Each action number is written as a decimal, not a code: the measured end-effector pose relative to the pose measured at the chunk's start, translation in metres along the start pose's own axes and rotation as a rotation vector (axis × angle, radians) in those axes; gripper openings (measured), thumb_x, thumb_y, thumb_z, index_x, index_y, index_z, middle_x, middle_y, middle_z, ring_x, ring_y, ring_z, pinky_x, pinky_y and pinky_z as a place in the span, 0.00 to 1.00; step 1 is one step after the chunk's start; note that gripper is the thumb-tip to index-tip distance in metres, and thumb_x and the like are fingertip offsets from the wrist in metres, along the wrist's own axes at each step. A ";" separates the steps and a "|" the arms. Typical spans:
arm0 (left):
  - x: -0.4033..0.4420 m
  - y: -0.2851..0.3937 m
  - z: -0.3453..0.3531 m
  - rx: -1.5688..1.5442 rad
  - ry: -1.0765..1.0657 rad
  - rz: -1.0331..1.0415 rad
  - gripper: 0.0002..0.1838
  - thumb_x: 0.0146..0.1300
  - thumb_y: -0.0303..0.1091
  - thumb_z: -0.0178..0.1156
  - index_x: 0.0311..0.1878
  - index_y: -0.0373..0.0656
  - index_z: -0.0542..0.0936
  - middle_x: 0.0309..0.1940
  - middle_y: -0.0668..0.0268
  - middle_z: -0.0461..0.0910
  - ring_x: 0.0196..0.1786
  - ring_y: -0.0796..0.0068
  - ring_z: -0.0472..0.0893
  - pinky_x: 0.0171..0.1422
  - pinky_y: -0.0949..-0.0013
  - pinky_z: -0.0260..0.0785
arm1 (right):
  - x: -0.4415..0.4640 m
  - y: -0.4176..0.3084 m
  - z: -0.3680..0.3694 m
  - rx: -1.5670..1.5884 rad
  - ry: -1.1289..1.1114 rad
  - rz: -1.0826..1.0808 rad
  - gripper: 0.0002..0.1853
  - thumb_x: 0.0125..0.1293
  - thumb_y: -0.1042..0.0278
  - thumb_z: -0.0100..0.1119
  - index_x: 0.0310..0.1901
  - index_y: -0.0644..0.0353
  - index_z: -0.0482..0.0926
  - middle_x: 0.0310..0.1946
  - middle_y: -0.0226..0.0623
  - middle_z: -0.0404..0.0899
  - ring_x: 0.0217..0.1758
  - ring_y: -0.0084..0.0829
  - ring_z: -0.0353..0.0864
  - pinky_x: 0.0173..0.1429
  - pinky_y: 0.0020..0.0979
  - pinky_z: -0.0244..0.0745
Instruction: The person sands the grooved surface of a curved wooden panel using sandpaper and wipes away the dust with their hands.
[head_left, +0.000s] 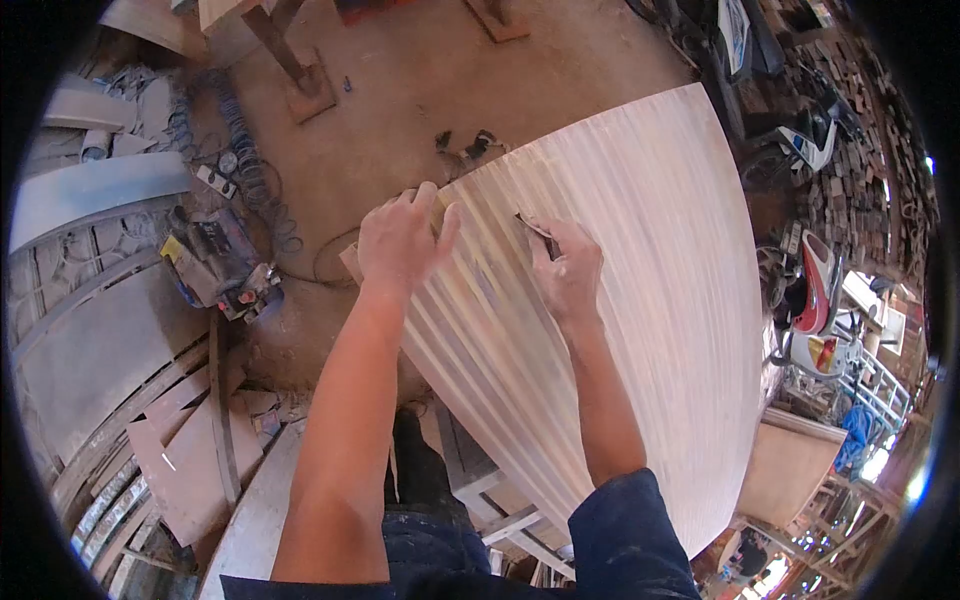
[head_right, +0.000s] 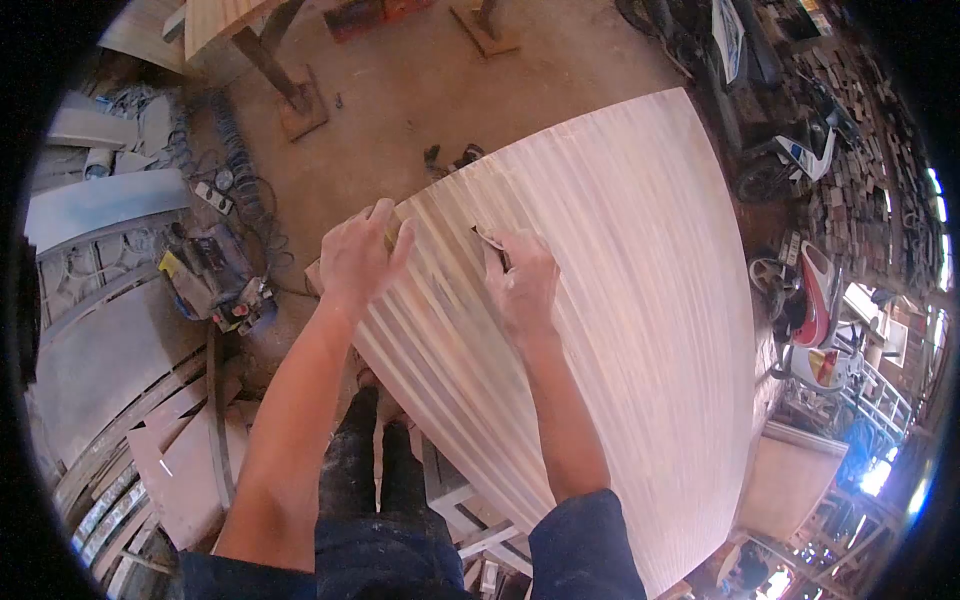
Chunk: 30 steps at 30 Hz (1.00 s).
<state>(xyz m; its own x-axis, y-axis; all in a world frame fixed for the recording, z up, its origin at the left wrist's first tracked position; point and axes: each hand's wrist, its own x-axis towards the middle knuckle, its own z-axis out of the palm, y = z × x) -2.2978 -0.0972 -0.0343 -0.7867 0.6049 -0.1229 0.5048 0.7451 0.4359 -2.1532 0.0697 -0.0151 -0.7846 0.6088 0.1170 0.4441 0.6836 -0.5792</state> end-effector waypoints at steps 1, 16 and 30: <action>0.001 0.000 0.001 -0.006 0.008 0.000 0.20 0.73 0.52 0.55 0.48 0.42 0.80 0.43 0.55 0.87 0.49 0.53 0.87 0.56 0.52 0.77 | -0.002 0.001 0.000 -0.056 0.006 -0.024 0.07 0.61 0.75 0.72 0.42 0.59 0.90 0.34 0.42 0.88 0.34 0.38 0.87 0.40 0.35 0.78; -0.001 -0.003 0.005 0.003 0.039 0.036 0.22 0.73 0.54 0.57 0.52 0.44 0.78 0.39 0.52 0.86 0.46 0.47 0.86 0.53 0.48 0.77 | -0.007 0.006 0.006 -0.014 0.105 -0.106 0.07 0.60 0.75 0.73 0.40 0.58 0.89 0.33 0.41 0.87 0.36 0.41 0.86 0.42 0.38 0.80; 0.001 -0.009 0.007 -0.038 0.011 0.022 0.24 0.73 0.56 0.56 0.53 0.43 0.79 0.42 0.53 0.86 0.48 0.47 0.86 0.53 0.48 0.78 | -0.024 0.018 0.006 0.028 0.070 -0.040 0.09 0.59 0.76 0.73 0.42 0.57 0.89 0.34 0.41 0.86 0.37 0.41 0.86 0.42 0.38 0.79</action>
<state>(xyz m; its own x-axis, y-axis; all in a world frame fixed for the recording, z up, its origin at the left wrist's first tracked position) -2.3004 -0.1013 -0.0443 -0.7799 0.6174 -0.1032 0.5079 0.7205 0.4722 -2.1288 0.0654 -0.0331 -0.7689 0.6087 0.1955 0.4000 0.6966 -0.5956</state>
